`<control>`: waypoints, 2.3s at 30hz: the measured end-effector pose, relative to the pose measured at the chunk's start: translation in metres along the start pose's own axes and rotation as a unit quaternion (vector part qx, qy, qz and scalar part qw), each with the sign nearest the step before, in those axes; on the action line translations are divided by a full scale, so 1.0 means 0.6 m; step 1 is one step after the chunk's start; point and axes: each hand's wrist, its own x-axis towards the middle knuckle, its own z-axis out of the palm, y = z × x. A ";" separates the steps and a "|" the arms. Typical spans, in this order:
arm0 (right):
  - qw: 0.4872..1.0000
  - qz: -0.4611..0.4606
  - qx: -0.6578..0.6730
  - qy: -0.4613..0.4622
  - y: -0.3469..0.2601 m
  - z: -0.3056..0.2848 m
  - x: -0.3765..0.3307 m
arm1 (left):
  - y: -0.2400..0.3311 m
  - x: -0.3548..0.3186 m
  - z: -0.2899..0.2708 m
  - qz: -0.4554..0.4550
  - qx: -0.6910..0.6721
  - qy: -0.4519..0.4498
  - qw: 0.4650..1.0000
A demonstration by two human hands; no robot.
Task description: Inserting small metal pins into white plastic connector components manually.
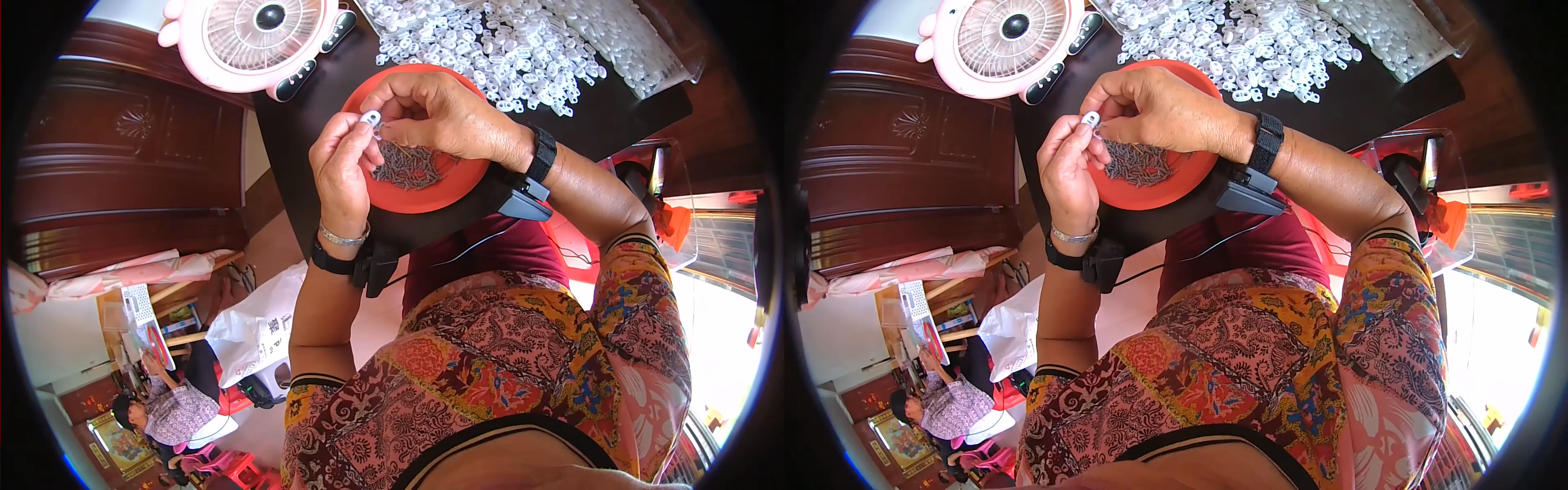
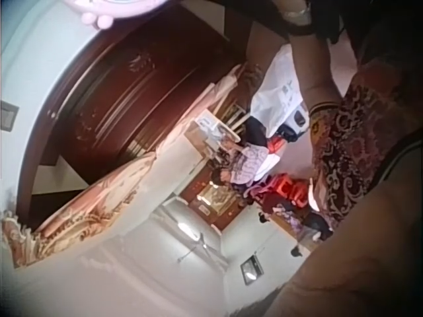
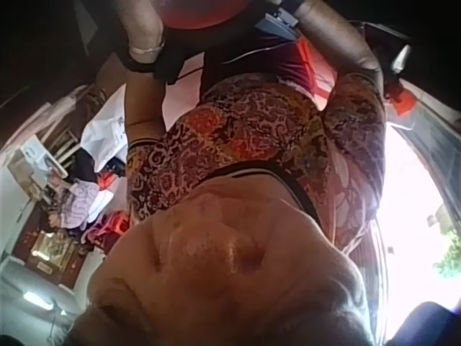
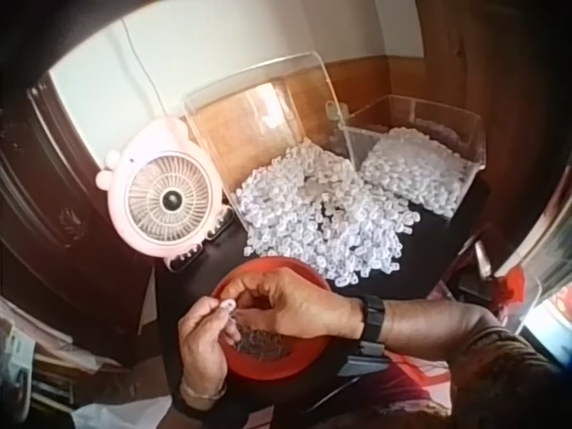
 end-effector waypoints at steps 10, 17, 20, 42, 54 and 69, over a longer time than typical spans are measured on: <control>0.999 -0.016 -0.003 0.040 0.002 0.006 0.000 | 0.000 0.000 -0.003 -0.019 -0.016 0.001 1.000; 0.999 -0.013 -0.038 0.016 -0.008 -0.001 -0.004 | -0.001 -0.001 -0.011 -0.030 0.026 -0.032 0.999; 0.998 -0.039 -0.035 0.023 -0.004 -0.003 -0.002 | 0.001 -0.003 -0.008 -0.024 0.029 -0.041 0.998; 0.999 0.013 0.028 0.017 -0.004 -0.005 0.000 | 0.007 -0.006 0.003 -0.028 0.018 -0.046 0.998; 0.964 -0.118 -0.236 0.039 0.003 0.005 -0.006 | 0.003 -0.007 -0.002 -0.053 0.011 -0.038 0.998; 0.954 -0.189 -0.225 0.052 0.003 0.000 -0.009 | 0.002 -0.009 0.003 -0.046 -0.005 -0.055 0.997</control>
